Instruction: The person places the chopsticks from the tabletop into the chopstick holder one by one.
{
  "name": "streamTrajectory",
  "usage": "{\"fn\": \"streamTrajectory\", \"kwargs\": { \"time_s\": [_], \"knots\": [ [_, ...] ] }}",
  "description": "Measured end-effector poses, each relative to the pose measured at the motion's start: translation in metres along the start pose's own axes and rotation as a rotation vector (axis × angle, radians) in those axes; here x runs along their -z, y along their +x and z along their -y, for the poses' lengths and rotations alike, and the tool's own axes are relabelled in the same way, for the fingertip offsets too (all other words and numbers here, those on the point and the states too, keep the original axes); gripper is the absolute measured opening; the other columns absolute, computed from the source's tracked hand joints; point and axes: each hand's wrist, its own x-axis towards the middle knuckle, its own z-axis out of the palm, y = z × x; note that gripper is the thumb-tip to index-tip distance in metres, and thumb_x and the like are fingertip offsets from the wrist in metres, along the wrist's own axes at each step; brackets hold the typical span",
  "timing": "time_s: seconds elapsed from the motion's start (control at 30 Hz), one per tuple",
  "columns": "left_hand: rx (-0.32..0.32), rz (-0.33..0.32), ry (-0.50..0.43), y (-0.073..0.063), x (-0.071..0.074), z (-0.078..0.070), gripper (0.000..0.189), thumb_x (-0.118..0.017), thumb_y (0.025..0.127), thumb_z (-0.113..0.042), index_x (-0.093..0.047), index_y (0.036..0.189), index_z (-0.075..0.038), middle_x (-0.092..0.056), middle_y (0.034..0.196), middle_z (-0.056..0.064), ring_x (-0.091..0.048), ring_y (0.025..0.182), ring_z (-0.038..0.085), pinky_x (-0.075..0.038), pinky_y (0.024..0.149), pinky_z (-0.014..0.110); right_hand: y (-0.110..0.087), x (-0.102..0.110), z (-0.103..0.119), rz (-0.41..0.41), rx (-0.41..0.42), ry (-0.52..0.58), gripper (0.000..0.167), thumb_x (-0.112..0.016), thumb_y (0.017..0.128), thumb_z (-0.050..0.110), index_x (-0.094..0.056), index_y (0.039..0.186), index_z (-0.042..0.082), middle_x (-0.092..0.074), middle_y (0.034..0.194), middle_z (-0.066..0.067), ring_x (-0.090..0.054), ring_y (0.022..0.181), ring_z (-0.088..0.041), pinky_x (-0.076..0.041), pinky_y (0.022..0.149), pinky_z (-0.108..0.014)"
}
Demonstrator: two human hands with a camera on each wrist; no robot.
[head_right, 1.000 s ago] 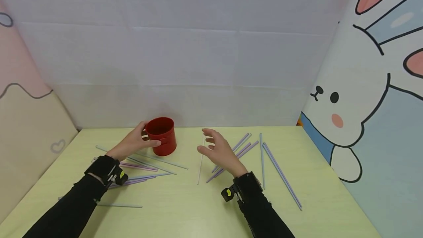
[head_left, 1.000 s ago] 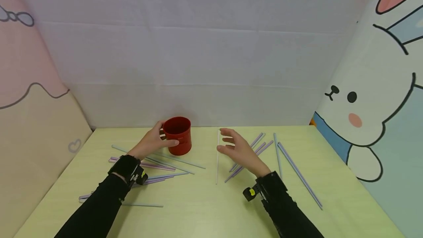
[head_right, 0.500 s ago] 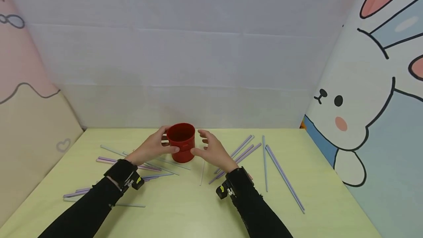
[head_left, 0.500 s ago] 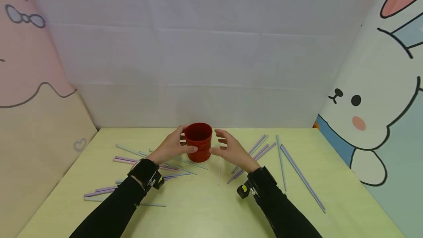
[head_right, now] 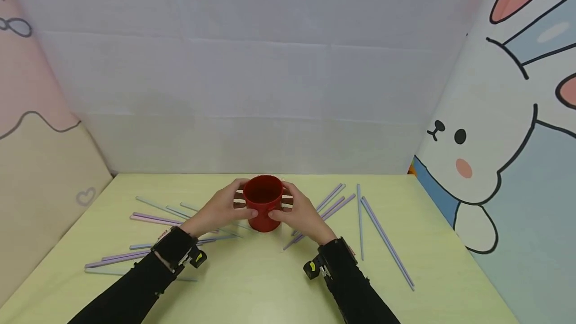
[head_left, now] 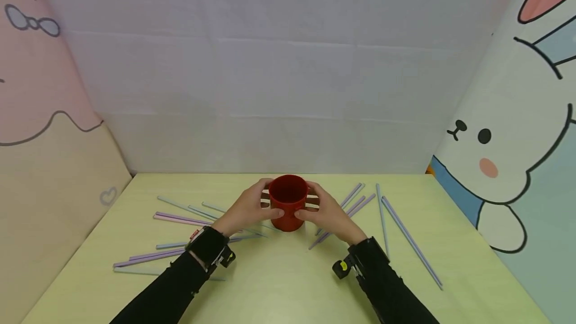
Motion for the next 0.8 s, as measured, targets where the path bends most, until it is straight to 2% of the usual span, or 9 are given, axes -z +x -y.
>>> {"fn": "streamTrajectory", "kwargs": {
  "time_s": [0.3,0.5,0.7,0.8],
  "knots": [
    [0.013,-0.034,0.016,-0.007,-0.015,-0.009,0.075,-0.087,0.091,-0.017,-0.046,0.154,-0.013,-0.057,0.150,0.003,-0.065,0.121,0.028,-0.062,0.095,0.040,-0.013,0.003,0.001,-0.013,0.011,-0.037,0.079,-0.078,0.097,0.014,-0.035,0.164,0.015,-0.049,0.157,-0.016,-0.057,0.138,-0.044,-0.058,0.104,-0.045],
    [0.009,-0.057,0.052,-0.008,-0.023,-0.010,0.077,-0.089,0.089,-0.019,-0.047,0.152,-0.012,-0.060,0.144,0.003,-0.068,0.117,0.025,-0.062,0.094,0.039,-0.020,0.005,0.001,-0.003,0.027,-0.043,0.078,-0.078,0.098,0.015,-0.036,0.163,0.014,-0.049,0.156,-0.016,-0.056,0.137,-0.044,-0.058,0.104,-0.045],
    [-0.010,-0.060,0.103,-0.011,-0.023,-0.012,0.078,-0.090,0.088,-0.020,-0.047,0.153,-0.012,-0.060,0.144,0.002,-0.066,0.120,0.025,-0.061,0.098,0.043,-0.022,0.009,0.000,0.017,0.024,-0.051,0.078,-0.078,0.099,0.017,-0.035,0.164,0.014,-0.047,0.159,-0.016,-0.054,0.140,-0.045,-0.055,0.107,-0.048],
    [0.005,-0.064,0.142,-0.013,-0.018,-0.013,0.083,-0.091,0.087,-0.021,-0.045,0.156,-0.012,-0.059,0.148,0.005,-0.064,0.124,0.029,-0.059,0.101,0.047,-0.025,0.019,0.002,0.007,0.023,-0.111,0.078,-0.076,0.100,0.019,-0.034,0.165,0.013,-0.047,0.160,-0.018,-0.053,0.141,-0.046,-0.050,0.112,-0.055]
  ]
}}
